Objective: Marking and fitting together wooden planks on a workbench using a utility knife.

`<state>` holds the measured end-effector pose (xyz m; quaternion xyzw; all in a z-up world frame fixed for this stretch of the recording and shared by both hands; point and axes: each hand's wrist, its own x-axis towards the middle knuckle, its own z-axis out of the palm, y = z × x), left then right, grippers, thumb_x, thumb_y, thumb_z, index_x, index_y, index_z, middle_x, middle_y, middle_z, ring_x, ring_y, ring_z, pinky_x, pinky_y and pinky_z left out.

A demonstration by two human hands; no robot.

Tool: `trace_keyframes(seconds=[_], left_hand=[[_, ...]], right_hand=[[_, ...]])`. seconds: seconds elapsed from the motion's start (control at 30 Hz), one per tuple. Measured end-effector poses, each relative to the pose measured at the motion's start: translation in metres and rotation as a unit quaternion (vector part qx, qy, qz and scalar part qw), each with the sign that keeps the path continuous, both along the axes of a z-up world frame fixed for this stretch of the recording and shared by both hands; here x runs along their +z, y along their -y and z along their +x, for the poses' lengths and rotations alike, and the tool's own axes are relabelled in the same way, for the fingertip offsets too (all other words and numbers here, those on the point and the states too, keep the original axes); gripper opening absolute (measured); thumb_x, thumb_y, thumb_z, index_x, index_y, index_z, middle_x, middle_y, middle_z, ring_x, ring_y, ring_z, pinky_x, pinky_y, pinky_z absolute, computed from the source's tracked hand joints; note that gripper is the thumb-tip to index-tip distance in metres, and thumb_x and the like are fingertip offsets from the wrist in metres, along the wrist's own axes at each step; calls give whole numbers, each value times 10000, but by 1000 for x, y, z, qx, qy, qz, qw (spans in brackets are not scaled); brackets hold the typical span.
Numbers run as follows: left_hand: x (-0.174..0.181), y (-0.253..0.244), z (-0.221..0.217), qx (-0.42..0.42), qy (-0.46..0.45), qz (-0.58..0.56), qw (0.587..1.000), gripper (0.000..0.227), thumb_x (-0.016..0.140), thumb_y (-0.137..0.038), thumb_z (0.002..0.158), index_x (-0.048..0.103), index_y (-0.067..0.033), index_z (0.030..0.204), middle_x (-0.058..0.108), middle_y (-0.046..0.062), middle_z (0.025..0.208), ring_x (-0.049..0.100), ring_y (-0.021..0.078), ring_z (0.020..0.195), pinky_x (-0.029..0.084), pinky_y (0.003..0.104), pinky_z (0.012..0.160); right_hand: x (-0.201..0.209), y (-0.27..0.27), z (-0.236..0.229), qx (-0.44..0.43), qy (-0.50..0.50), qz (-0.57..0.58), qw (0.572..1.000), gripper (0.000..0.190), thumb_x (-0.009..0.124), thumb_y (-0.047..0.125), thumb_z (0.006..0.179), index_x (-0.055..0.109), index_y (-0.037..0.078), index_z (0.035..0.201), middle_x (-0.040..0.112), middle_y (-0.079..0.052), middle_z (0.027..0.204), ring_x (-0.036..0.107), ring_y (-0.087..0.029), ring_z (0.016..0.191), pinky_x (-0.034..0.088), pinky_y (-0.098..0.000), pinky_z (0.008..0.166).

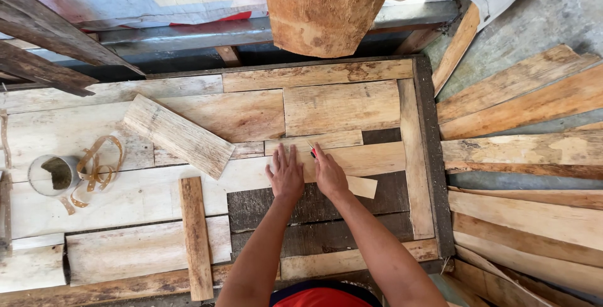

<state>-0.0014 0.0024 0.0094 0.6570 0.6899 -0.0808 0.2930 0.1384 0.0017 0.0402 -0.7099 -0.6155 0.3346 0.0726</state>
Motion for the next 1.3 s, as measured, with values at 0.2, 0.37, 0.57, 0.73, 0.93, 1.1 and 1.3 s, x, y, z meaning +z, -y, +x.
trace_keyframes(seconds=[0.2,0.37,0.57,0.73,0.93,1.1,1.3], left_hand=[[0,-4,-4,20,19,19,999,587,384,-371,1098,198,-249,1641,40,101,1721,177,335,1568,219,613,1217],[-9,-20,-14,29,25,42,998,727,540,-338,1023,198,-150,1637,-26,209,1731,335,361,1452,360,551,1110],[-9,-26,-18,30,21,46,998,846,661,-387,950,222,-139,1629,-5,221,1695,305,359,1468,365,521,1098],[-5,-32,-18,34,7,8,999,869,680,-398,936,211,-164,1630,-19,213,1716,311,341,1448,372,505,1077],[-5,-27,-24,45,40,50,997,847,730,-402,912,301,-199,1614,40,163,1722,333,336,1440,354,505,1100],[-8,-25,-22,46,43,58,996,843,733,-393,903,313,-187,1604,41,174,1709,320,349,1439,335,507,1102],[-13,-20,-23,46,41,75,995,824,704,-425,918,309,-204,1606,68,152,1716,332,342,1436,336,506,1110]], right_hand=[[-6,-3,-11,31,6,-16,999,610,475,226,1046,283,217,1625,634,-163,1116,679,-354,900,565,-483,784],[-8,-3,-14,30,25,-29,999,582,482,205,1051,323,214,1611,637,-181,1104,676,-376,928,553,-501,810],[-7,-2,-17,24,18,-7,1000,569,495,182,1038,364,172,1592,657,-197,1094,681,-398,917,552,-517,802],[-7,-4,-16,25,22,11,999,562,507,177,1030,388,173,1579,664,-194,1092,684,-398,926,555,-515,804],[-7,-5,-17,28,31,-28,999,546,479,198,1056,375,172,1591,663,-186,1104,692,-377,940,565,-497,818],[-1,-6,-19,20,30,-34,999,562,483,193,1045,363,184,1594,662,-191,1141,689,-384,965,559,-500,822],[-17,-1,-14,11,-13,19,1000,586,514,148,1001,384,176,1572,659,-196,1207,667,-409,1024,545,-512,855]])
